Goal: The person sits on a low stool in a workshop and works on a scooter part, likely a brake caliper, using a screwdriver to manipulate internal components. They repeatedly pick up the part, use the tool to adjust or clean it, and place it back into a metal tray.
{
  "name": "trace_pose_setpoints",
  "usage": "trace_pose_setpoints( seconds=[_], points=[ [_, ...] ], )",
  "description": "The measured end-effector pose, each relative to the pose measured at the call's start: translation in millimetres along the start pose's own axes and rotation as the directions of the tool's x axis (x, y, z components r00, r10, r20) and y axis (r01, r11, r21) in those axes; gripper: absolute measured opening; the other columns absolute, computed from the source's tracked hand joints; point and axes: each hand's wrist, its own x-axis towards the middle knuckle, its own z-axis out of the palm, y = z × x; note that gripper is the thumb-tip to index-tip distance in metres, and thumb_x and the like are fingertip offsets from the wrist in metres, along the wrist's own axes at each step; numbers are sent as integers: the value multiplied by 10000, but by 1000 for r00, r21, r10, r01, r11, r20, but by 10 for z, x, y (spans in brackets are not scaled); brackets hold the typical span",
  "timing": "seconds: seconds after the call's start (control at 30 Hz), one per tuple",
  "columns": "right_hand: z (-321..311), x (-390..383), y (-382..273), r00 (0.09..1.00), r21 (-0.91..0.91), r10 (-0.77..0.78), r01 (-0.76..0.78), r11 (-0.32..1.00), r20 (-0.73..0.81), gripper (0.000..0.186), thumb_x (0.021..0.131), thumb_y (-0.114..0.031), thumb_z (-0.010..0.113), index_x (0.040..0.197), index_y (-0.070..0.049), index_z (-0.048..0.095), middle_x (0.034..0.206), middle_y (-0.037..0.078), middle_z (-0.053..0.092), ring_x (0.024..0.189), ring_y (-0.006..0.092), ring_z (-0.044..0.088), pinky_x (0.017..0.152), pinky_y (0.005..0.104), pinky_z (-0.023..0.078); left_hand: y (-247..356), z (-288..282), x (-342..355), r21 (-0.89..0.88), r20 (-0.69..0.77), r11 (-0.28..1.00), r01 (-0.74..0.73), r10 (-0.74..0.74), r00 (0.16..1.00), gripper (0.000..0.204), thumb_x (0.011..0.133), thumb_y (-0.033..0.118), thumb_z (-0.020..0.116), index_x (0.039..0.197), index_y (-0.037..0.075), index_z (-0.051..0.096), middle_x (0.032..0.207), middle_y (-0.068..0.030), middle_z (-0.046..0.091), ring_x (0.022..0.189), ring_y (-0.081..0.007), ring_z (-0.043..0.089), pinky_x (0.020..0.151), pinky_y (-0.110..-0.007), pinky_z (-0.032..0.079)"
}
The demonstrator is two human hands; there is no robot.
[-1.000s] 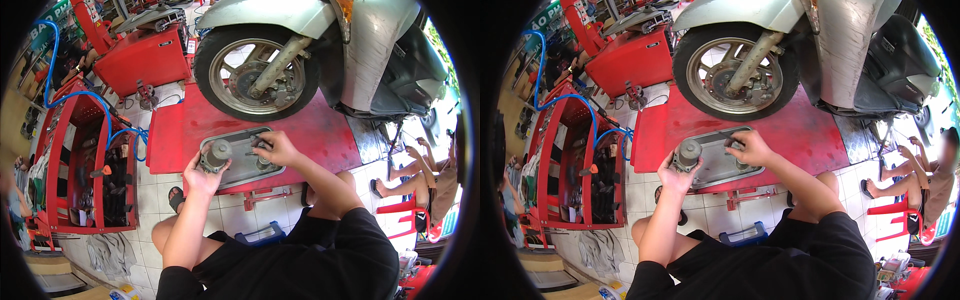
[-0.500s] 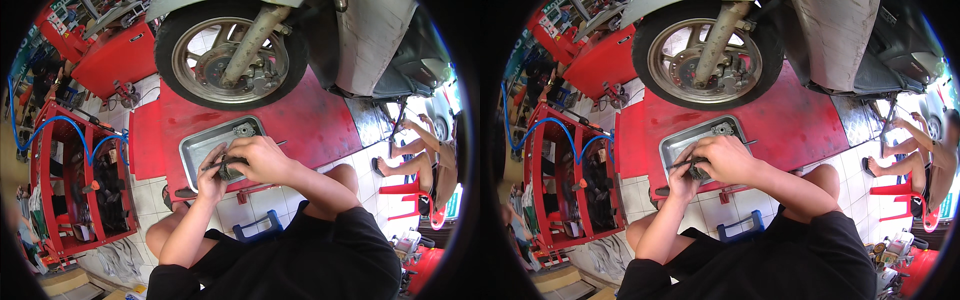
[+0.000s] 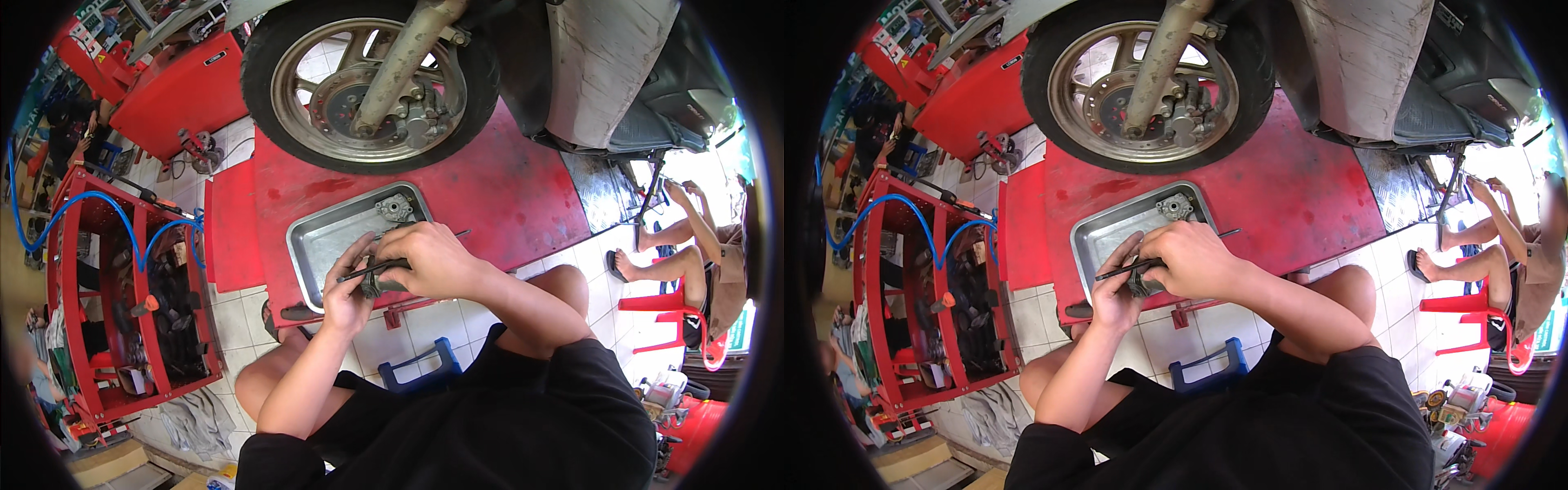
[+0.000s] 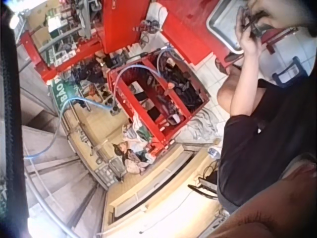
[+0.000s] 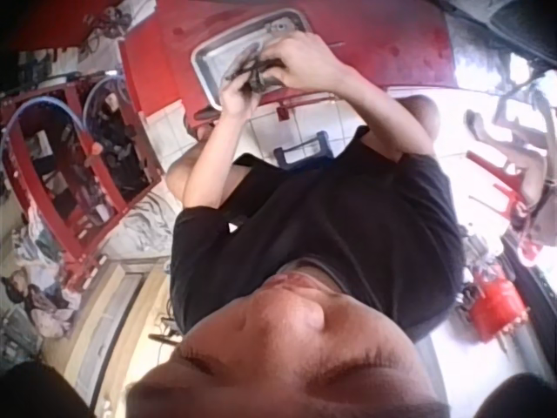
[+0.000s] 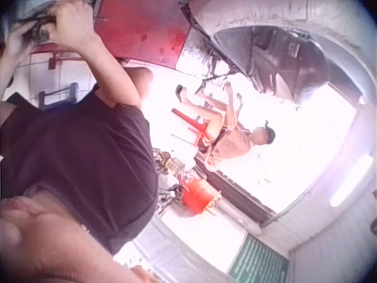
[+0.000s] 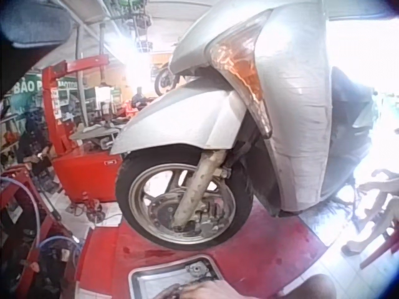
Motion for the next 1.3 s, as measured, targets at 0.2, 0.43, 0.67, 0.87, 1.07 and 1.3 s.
trace_pose_setpoints(
  seconds=[0.2, 0.43, 0.67, 0.87, 1.07, 1.3],
  points=[
    [22, -9, -93, 998, 17, 63, -63, 998, -24, 231, 756, -159, 755, 967, -65, 745, 900, 98, 700, 864, 347, 675, 719, 459, 529, 8, -66, -17, -2, 21, 1000, 7, -7, 1000, 595, 922, 73, 534, 1473, -82, 372, 1325, -181, 555, 1213, -264, 569, 1056, -372, 435],
    [56, 0, -62, 997, 25, 42, -41, 999, -58, 279, 765, -168, 772, 980, -3, 705, 919, 114, 671, 863, 358, 661, 710, 444, 514, 47, -75, -5, -29, 15, 999, 15, -15, 1000, 550, 971, 85, 532, 1470, -84, 376, 1323, -167, 558, 1218, -250, 564, 1049, -367, 440],
    [93, -17, -20, 997, 48, 26, -22, 999, -76, 274, 767, -166, 772, 971, 2, 698, 910, 112, 669, 852, 358, 660, 704, 439, 514, 47, -81, 0, -43, 18, 998, 36, -36, 999, 549, 975, 88, 534, 1470, -85, 372, 1321, -163, 560, 1203, -246, 573, 1038, -357, 452],
    [102, -27, -7, 996, 50, 30, -26, 998, -80, 262, 766, -155, 771, 959, 5, 696, 891, 116, 663, 830, 356, 659, 691, 437, 513, 46, -70, -5, -38, 21, 999, 36, -35, 999, 554, 975, 80, 524, 1474, -92, 357, 1321, -169, 558, 1208, -253, 574, 1025, -358, 465],
    [66, 7, -43, 994, 64, 107, -107, 992, 1, 311, 777, -156, 731, 1066, -43, 721, 961, 129, 682, 921, 371, 663, 777, 470, 527, 36, -96, 9, -49, -9, 997, 57, -58, 998, 561, 966, 77, 526, 1472, -94, 355, 1342, -185, 551, 1232, -269, 566, 1040, -364, 459],
    [98, -15, -17, 995, 54, 86, -83, 995, -50, 266, 754, -158, 762, 969, -12, 706, 898, 125, 666, 855, 370, 656, 716, 456, 513, 42, -39, 4, -8, -11, 997, 82, -82, 997, 572, 953, 80, 513, 1476, -87, 353, 1350, -203, 561, 1260, -283, 556, 1066, -385, 444]
  ],
)
